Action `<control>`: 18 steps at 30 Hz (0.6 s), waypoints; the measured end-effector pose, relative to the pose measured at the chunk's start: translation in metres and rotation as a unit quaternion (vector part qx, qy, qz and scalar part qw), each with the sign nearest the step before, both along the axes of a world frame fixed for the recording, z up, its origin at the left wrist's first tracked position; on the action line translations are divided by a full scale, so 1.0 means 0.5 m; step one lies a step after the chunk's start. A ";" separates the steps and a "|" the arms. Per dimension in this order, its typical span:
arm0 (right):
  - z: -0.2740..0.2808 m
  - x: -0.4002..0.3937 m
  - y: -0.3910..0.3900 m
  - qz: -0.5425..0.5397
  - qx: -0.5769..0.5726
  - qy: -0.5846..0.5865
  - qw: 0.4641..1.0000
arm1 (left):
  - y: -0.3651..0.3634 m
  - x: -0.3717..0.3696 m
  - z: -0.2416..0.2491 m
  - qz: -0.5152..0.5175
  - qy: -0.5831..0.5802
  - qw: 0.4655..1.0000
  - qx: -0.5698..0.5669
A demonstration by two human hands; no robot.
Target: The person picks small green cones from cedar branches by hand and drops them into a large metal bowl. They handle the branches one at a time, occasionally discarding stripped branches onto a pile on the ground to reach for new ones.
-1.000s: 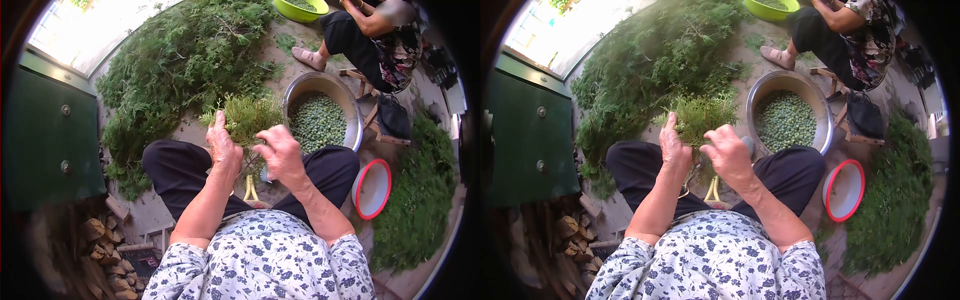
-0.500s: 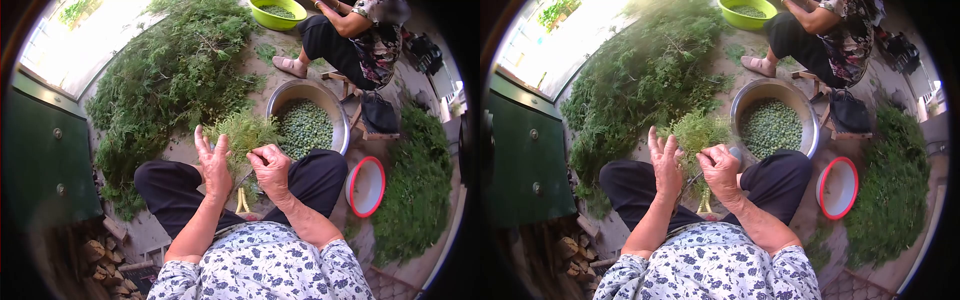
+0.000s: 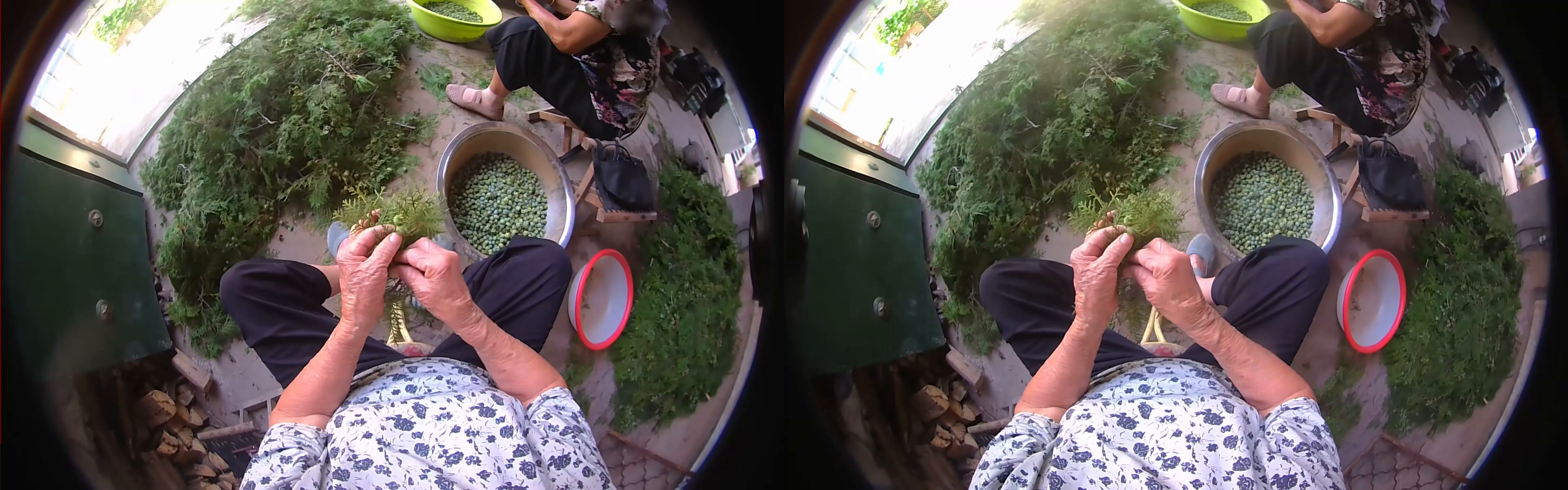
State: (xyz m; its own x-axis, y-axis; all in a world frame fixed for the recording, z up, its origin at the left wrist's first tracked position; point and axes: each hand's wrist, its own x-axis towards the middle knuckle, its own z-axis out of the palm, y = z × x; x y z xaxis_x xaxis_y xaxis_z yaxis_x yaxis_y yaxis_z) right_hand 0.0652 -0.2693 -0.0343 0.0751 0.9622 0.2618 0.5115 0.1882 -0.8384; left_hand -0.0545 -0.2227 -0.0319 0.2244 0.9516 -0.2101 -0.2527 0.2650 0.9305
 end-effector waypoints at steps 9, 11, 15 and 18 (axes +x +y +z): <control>0.054 0.013 0.034 -0.080 0.000 0.040 0.996 | -0.016 0.011 -0.005 0.003 0.250 0.943 0.219; 0.051 0.008 0.030 -0.080 0.008 0.036 0.996 | -0.019 0.012 -0.002 -0.001 0.231 0.947 0.224; 0.022 0.015 0.027 -0.063 0.017 0.036 0.997 | -0.017 0.006 0.023 -0.046 0.249 0.946 0.200; 0.048 0.028 0.023 -0.073 -0.176 0.251 0.949 | -0.005 -0.008 -0.020 -0.056 0.158 0.980 0.109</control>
